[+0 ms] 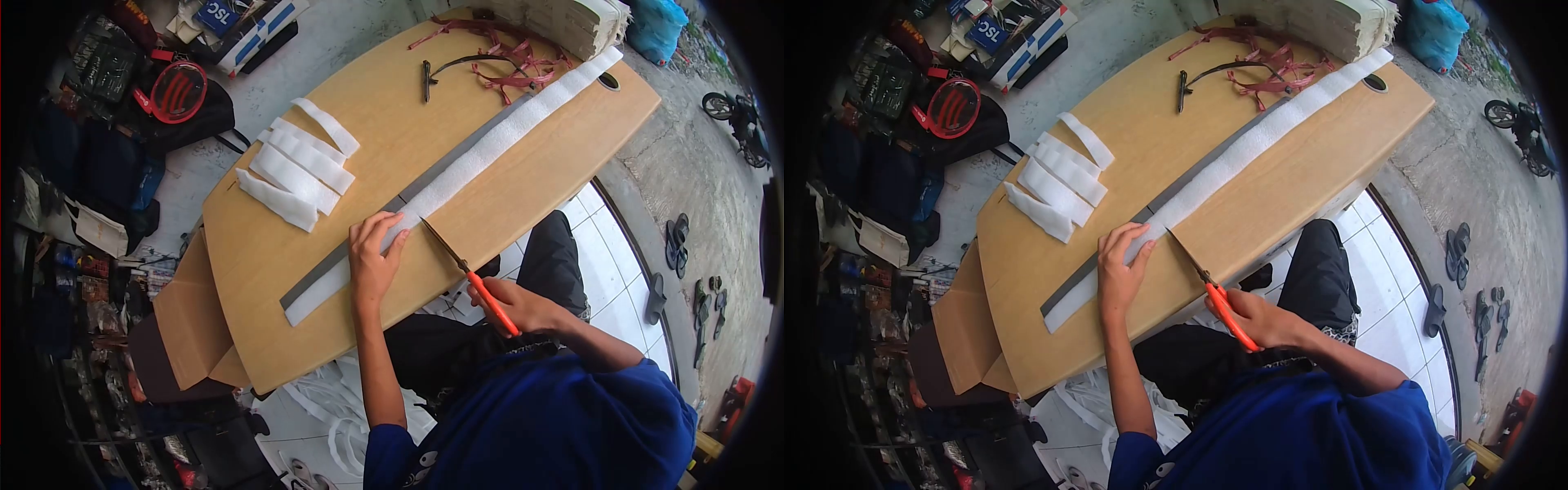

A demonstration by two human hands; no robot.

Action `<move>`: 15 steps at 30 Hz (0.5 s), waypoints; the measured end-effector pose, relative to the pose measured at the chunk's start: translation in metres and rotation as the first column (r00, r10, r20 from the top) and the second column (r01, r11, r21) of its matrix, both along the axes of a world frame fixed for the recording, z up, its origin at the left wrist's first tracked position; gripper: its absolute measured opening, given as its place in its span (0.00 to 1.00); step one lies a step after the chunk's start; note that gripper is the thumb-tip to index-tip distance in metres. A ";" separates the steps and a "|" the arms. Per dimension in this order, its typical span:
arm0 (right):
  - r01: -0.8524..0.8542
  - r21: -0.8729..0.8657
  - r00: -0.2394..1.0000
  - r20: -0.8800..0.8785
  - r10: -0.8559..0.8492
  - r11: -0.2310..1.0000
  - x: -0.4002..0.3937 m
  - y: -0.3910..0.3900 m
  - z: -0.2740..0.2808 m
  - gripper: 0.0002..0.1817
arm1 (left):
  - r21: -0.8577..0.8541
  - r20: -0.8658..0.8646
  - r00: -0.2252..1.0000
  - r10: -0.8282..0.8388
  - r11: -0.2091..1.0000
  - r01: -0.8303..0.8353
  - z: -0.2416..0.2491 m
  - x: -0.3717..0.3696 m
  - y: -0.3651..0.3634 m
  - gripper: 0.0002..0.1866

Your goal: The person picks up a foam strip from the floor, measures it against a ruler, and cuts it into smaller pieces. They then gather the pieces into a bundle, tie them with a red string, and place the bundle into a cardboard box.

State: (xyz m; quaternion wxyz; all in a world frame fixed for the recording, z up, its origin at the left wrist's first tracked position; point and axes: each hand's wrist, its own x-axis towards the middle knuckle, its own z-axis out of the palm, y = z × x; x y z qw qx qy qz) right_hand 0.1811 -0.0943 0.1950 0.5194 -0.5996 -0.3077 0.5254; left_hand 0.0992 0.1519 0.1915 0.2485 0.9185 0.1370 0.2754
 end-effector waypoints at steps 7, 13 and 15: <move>-0.067 -0.133 0.993 0.083 0.079 0.989 0.001 0.007 0.019 0.32 | 0.003 -0.002 1.000 0.004 1.000 -0.004 0.000 0.000 0.000 0.13; -0.095 -0.133 0.995 0.025 0.099 0.987 0.004 0.009 0.019 0.36 | 0.003 -0.004 1.000 0.010 1.000 -0.010 0.001 -0.001 -0.001 0.13; -0.102 -0.189 0.992 0.050 0.114 0.977 0.005 0.010 0.024 0.39 | -0.002 -0.005 1.000 0.007 1.000 -0.007 0.001 -0.001 -0.001 0.13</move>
